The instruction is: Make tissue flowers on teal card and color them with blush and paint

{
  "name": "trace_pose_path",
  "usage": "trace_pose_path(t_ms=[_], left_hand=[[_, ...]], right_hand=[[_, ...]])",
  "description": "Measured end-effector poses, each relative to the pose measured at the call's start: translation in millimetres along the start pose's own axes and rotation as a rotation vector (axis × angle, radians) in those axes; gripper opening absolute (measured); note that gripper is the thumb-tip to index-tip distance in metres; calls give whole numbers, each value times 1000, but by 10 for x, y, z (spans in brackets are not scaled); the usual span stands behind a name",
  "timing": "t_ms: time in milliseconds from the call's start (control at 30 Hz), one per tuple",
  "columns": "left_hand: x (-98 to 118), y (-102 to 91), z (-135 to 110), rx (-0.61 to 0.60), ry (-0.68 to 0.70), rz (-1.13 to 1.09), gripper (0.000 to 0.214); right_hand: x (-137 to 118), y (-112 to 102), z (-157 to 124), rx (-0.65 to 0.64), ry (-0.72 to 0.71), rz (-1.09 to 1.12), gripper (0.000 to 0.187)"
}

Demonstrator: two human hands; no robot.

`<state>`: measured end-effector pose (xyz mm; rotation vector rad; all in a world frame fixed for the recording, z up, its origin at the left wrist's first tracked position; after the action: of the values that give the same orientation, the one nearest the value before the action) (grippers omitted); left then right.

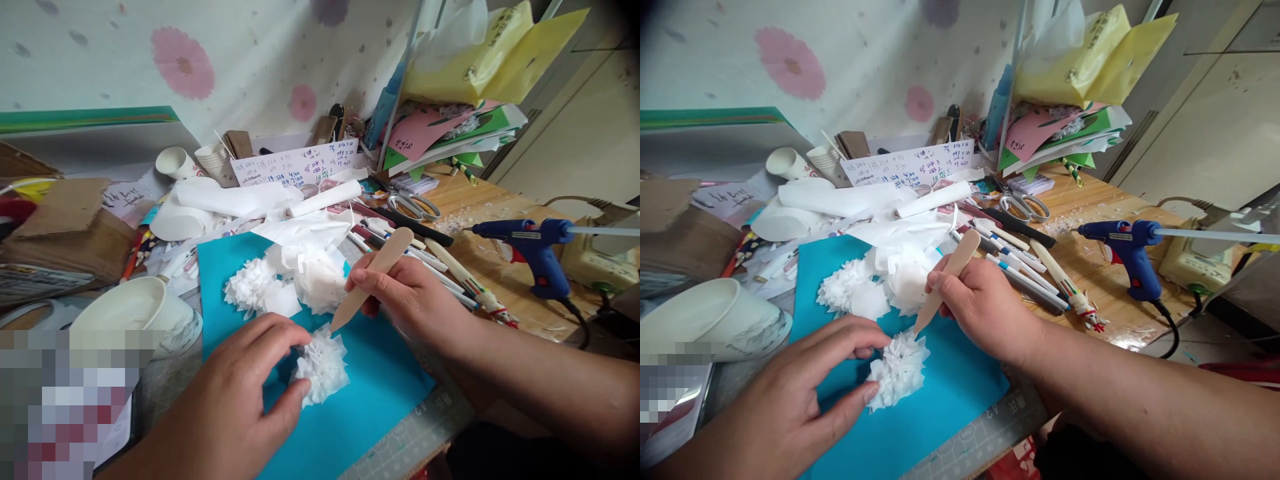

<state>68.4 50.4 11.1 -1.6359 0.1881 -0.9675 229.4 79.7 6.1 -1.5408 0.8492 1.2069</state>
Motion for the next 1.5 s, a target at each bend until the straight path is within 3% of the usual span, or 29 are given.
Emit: trace_pose_path(t_ms=[567, 867, 1033, 1233, 1367, 1500], left_hand=[[-79, 83, -13, -39, -85, -102, 26], [-126, 109, 6, -142, -139, -160, 32], [-210, 26, 15, -80, -173, -304, 21], [-64, -75, 0, -8, -19, -285, 17], [67, -28, -1, -56, 115, -181, 23], [14, 3, 20, -59, 75, -93, 23]], right_hand=[[54, 69, 0, -38, 71, -2, 21], [37, 54, -5, -40, 52, -56, 21], [-14, -161, -141, 126, -64, 118, 22], [-226, 35, -344, -77, -186, -246, 27], [-386, 44, -495, -7, -304, -283, 24], [-577, 235, -630, -116, -452, -433, 14]])
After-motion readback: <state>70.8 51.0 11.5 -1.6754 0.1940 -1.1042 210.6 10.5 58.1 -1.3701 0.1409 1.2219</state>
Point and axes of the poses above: each hand's wrist, its own z-axis towards the middle knuckle, its own y-axis out of the palm, x = y × z, the point moved 9 cm from there along z, towards the middle knuckle, and after that the axes turned 11 degrees about -x, right-handed, at the moved point
